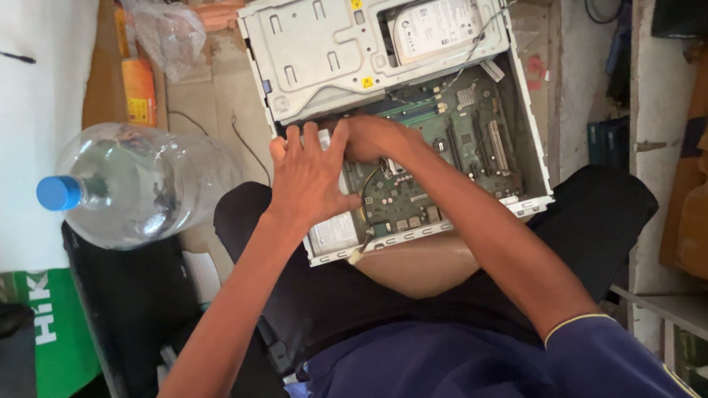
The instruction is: The person uses a screwdriver to remove screws from the side of a desktop computer case. They then disconnect internal cables and remove the power supply unit from the case.
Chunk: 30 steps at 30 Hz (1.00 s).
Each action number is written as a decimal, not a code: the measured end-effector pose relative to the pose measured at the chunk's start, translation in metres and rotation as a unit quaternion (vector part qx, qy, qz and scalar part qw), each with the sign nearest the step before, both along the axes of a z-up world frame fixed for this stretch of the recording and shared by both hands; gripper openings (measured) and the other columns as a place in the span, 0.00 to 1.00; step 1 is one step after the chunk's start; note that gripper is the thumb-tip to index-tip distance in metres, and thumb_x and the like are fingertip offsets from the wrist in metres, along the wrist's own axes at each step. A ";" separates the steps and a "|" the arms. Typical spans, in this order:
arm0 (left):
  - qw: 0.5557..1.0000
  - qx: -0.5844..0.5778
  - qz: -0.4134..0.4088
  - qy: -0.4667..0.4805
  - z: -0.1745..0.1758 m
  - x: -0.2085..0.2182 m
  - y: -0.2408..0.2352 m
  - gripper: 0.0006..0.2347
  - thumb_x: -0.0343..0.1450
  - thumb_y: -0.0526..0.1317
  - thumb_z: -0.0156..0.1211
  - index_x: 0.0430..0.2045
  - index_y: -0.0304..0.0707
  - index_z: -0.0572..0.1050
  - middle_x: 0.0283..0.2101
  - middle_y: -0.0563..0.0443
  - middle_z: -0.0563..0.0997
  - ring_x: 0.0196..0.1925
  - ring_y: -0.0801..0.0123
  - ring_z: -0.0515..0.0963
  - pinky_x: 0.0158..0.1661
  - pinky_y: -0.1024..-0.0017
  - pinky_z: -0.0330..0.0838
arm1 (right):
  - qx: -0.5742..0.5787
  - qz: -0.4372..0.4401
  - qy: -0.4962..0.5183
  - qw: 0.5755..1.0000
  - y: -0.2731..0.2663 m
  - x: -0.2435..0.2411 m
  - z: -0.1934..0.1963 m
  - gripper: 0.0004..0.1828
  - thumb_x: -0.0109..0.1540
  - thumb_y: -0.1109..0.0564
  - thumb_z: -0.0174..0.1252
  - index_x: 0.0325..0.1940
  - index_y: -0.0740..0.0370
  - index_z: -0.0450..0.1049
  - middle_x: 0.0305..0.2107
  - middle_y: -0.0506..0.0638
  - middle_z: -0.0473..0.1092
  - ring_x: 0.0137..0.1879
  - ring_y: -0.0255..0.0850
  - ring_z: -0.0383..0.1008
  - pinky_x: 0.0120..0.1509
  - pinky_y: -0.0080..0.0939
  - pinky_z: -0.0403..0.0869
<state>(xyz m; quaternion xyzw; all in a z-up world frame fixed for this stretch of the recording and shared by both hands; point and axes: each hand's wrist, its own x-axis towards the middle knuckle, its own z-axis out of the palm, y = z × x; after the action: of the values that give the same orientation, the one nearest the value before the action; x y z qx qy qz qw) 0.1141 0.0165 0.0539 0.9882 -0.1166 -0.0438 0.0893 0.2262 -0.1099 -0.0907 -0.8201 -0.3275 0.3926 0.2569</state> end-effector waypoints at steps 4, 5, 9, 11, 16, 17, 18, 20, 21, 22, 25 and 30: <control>1.000 -0.010 0.000 -0.004 -0.001 0.000 0.003 0.46 0.45 0.54 0.79 0.60 0.43 0.65 0.46 0.35 0.73 0.48 0.44 0.69 0.46 0.48 0.60 | -0.043 0.067 -0.046 0.996 0.004 0.005 -0.018 0.18 0.60 0.55 0.58 0.53 0.61 0.81 0.44 0.66 0.77 0.49 0.58 0.79 0.54 0.53 0.77; 1.000 -0.010 0.001 0.004 -0.002 0.000 0.004 0.46 0.45 0.54 0.79 0.60 0.43 0.65 0.45 0.35 0.73 0.48 0.44 0.69 0.46 0.48 0.60 | -0.057 0.079 -0.055 0.994 0.003 0.004 -0.017 0.18 0.61 0.54 0.58 0.53 0.60 0.81 0.46 0.65 0.77 0.52 0.58 0.79 0.56 0.53 0.77; 1.000 -0.001 0.005 0.004 -0.001 0.001 0.003 0.47 0.43 0.54 0.80 0.59 0.43 0.65 0.45 0.34 0.73 0.48 0.43 0.70 0.44 0.47 0.60 | -0.126 0.015 -0.032 0.991 0.004 0.000 0.014 0.24 0.60 0.52 0.59 0.61 0.54 0.74 0.57 0.66 0.68 0.61 0.61 0.71 0.62 0.57 0.71; 1.000 -0.007 0.002 -0.002 -0.002 0.002 0.004 0.47 0.43 0.54 0.80 0.59 0.42 0.65 0.45 0.35 0.73 0.48 0.43 0.70 0.45 0.47 0.60 | -0.159 -0.008 0.001 0.987 0.005 -0.003 0.030 0.26 0.60 0.50 0.59 0.63 0.53 0.72 0.60 0.66 0.66 0.64 0.60 0.69 0.66 0.56 0.70; 1.000 -0.002 0.006 0.012 0.001 0.002 0.003 0.47 0.44 0.54 0.80 0.59 0.42 0.66 0.45 0.35 0.72 0.48 0.44 0.70 0.45 0.48 0.60 | -0.152 0.023 -0.019 0.988 0.007 -0.002 0.047 0.25 0.61 0.51 0.58 0.63 0.57 0.73 0.60 0.68 0.66 0.63 0.61 0.70 0.65 0.56 0.72; 1.000 -0.005 0.008 0.013 0.001 0.003 0.002 0.47 0.43 0.54 0.80 0.58 0.42 0.66 0.45 0.35 0.72 0.49 0.43 0.69 0.44 0.48 0.60 | -0.144 0.035 -0.029 0.989 0.006 0.000 0.047 0.25 0.61 0.51 0.58 0.63 0.56 0.73 0.60 0.69 0.67 0.63 0.62 0.70 0.65 0.55 0.72; 1.000 -0.008 0.009 0.015 0.001 0.004 0.002 0.47 0.42 0.54 0.80 0.58 0.42 0.66 0.45 0.34 0.72 0.49 0.43 0.69 0.44 0.47 0.60 | -0.145 0.029 -0.026 0.989 0.005 0.003 0.045 0.25 0.61 0.51 0.58 0.63 0.56 0.73 0.60 0.68 0.67 0.63 0.61 0.70 0.65 0.55 0.72; 1.000 -0.010 0.004 0.002 0.000 0.004 0.000 0.46 0.44 0.54 0.80 0.58 0.42 0.66 0.46 0.35 0.72 0.49 0.43 0.69 0.46 0.47 0.60 | -0.148 0.022 -0.012 0.989 0.003 0.000 0.038 0.25 0.61 0.50 0.59 0.62 0.56 0.73 0.59 0.67 0.67 0.63 0.60 0.71 0.64 0.55 0.72; 1.000 -0.010 0.006 -0.004 0.000 0.002 0.000 0.45 0.45 0.54 0.80 0.58 0.42 0.66 0.46 0.35 0.72 0.49 0.43 0.69 0.47 0.47 0.60 | -0.148 0.022 -0.007 0.989 0.005 -0.001 0.035 0.25 0.61 0.50 0.59 0.62 0.56 0.73 0.59 0.66 0.68 0.62 0.60 0.71 0.64 0.55 0.72; 1.000 -0.007 0.008 0.003 0.000 -0.001 0.001 0.45 0.45 0.55 0.80 0.58 0.42 0.66 0.46 0.35 0.72 0.50 0.43 0.69 0.47 0.46 0.60 | -0.148 0.023 -0.001 0.989 0.007 -0.003 0.032 0.25 0.61 0.49 0.59 0.61 0.56 0.73 0.59 0.66 0.68 0.62 0.59 0.71 0.64 0.55 0.72; 1.000 -0.001 0.002 0.005 0.000 0.006 0.001 0.46 0.44 0.55 0.80 0.58 0.43 0.66 0.46 0.35 0.72 0.51 0.43 0.69 0.46 0.46 0.60 | -0.098 0.002 -0.015 0.995 0.006 0.002 0.024 0.24 0.60 0.50 0.59 0.60 0.55 0.73 0.55 0.68 0.67 0.59 0.62 0.71 0.60 0.57 0.71; 1.000 -0.010 -0.001 -0.006 -0.003 0.002 0.004 0.46 0.45 0.54 0.80 0.60 0.43 0.66 0.48 0.36 0.72 0.52 0.44 0.68 0.47 0.47 0.60 | 0.007 0.024 -0.038 0.999 -0.002 -0.002 0.013 0.21 0.58 0.56 0.58 0.55 0.59 0.77 0.46 0.66 0.76 0.53 0.62 0.76 0.57 0.56 0.75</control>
<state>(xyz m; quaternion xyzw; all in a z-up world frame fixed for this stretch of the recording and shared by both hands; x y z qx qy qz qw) 0.1162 0.0209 0.0514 0.9874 -0.1182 -0.0370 0.0985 0.2237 -0.1116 -0.0778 -0.8246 -0.3588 0.3652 0.2408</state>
